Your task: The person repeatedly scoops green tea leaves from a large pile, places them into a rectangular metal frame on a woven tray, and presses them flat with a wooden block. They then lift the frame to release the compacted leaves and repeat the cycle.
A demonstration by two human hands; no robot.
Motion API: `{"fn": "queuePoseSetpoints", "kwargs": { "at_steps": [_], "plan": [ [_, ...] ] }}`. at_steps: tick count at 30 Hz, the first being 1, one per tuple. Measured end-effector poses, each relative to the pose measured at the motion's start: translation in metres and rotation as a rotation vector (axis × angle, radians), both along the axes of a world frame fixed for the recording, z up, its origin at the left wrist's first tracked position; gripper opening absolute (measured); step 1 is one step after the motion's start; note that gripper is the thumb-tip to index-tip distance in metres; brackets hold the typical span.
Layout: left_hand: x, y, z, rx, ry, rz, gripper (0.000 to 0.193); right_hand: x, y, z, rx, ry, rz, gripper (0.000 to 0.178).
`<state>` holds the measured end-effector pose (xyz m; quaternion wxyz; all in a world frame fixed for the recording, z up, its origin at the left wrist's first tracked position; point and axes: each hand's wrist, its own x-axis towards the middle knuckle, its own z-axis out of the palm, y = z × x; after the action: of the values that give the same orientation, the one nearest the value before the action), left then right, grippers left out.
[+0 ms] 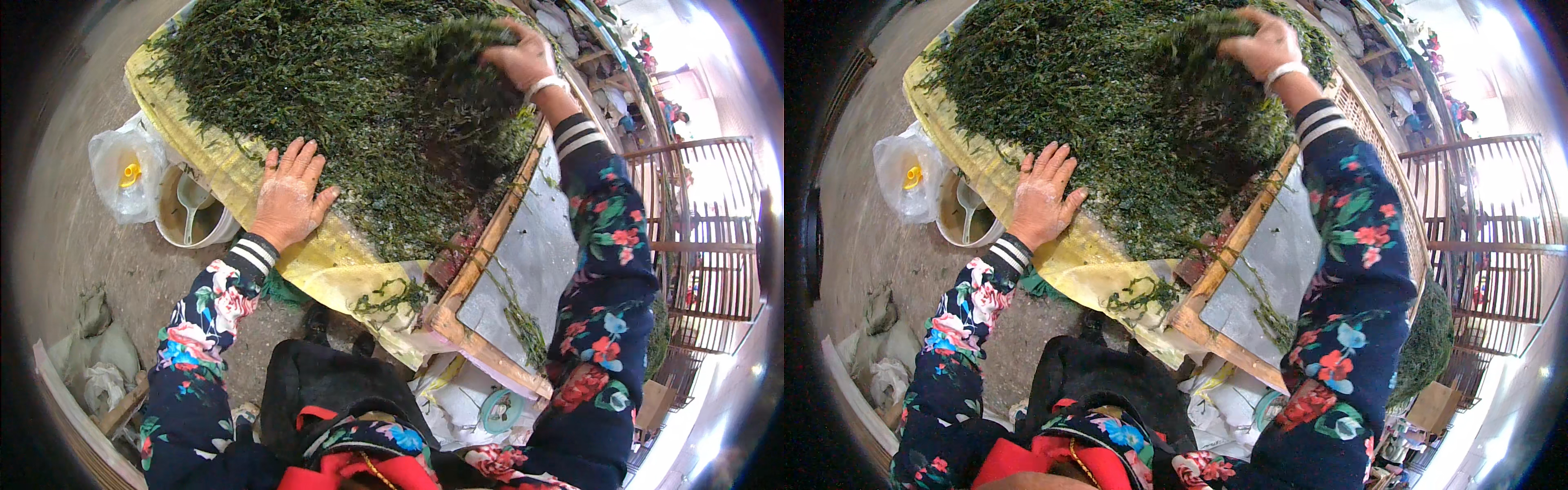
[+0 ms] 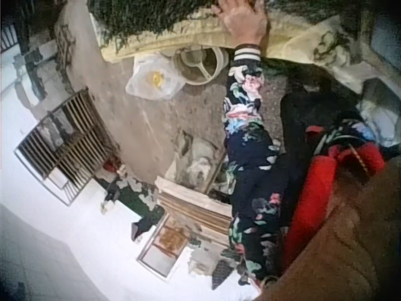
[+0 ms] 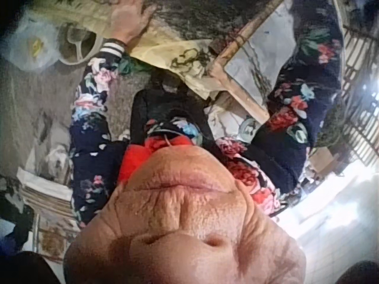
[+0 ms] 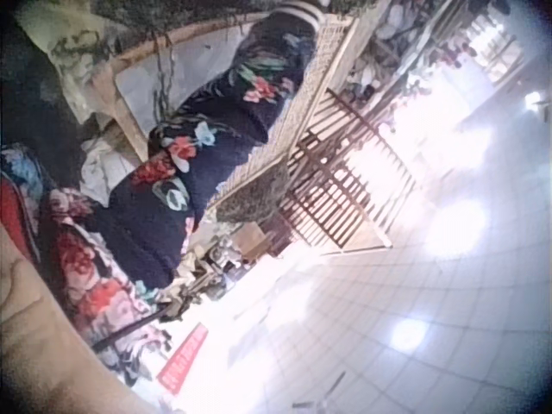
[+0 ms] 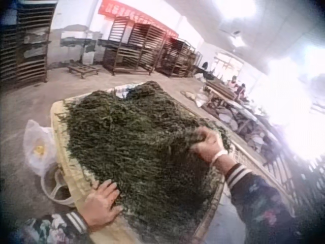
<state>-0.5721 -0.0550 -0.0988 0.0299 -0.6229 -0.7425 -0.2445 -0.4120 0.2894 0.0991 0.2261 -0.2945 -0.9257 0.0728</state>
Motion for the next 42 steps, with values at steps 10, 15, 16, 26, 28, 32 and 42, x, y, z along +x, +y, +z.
{"fn": "queuePoseSetpoints", "kwargs": {
  "at_steps": [10, 15, 16, 26, 28, 32, 42],
  "plan": [
    [-0.001, 0.0, 0.002, -0.031, 0.025, 0.003, 0.054, -0.005, 0.05, 0.05, -1.066, 0.693, 0.626, 0.042],
    [-0.003, -0.001, 0.002, -0.016, 0.024, 0.0, 0.054, 0.046, 0.039, -0.042, -0.532, 0.045, -0.125, 0.092],
    [-0.003, -0.001, 0.001, -0.029, 0.023, 0.005, 0.054, 0.06, 0.026, -0.057, -0.497, -0.023, -0.144, 0.109],
    [-0.003, 0.002, 0.003, -0.027, -0.011, 0.007, 0.054, 0.055, -0.011, -0.079, -0.297, -0.102, -0.423, 0.096],
    [-0.003, 0.002, 0.002, 0.004, 0.003, 0.003, 0.054, 0.058, -0.013, -0.073, -0.221, -0.051, -0.352, 0.084],
    [-0.003, 0.001, -0.001, 0.006, 0.003, 0.014, 0.055, 0.055, -0.045, -0.069, 0.177, -0.2, -0.142, 0.075],
    [-0.02, 0.004, 0.011, 0.032, -0.035, 0.014, 0.054, -0.02, -0.152, -0.063, 0.451, -0.253, 0.442, 0.039]
  ]
}}
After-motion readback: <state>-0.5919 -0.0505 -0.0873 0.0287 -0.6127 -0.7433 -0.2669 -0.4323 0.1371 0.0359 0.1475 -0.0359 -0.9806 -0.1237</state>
